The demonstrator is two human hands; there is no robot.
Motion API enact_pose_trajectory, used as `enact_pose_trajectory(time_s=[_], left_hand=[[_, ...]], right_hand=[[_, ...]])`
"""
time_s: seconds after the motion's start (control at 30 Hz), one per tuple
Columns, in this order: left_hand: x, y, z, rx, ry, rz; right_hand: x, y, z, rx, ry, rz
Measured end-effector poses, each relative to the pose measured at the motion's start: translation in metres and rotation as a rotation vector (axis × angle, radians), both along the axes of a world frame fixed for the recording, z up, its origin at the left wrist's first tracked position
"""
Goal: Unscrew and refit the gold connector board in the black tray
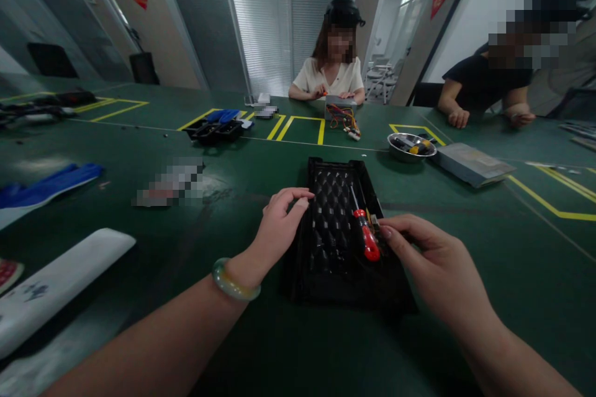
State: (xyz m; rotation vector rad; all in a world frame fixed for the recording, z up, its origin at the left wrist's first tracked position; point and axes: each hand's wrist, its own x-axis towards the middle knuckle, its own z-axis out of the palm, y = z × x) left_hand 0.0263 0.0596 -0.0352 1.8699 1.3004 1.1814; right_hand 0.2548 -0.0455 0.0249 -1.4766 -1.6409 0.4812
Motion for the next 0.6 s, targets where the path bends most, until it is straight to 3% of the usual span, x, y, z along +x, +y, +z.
enact_pose_trajectory(time_s=[0.17,0.4,0.6], left_hand=[[0.001,0.000,0.000,-0.004,-0.015,-0.005],[0.002,0.000,-0.001,0.012,0.010,-0.008],[0.003,-0.002,0.002,-0.009,0.025,-0.012]], right_hand=[[-0.001,-0.001,-0.002,0.019,-0.103,0.024],[-0.016,-0.006,-0.008,0.076,-0.492,0.368],[-0.026,-0.010,-0.015,0.050,-0.654,0.482]])
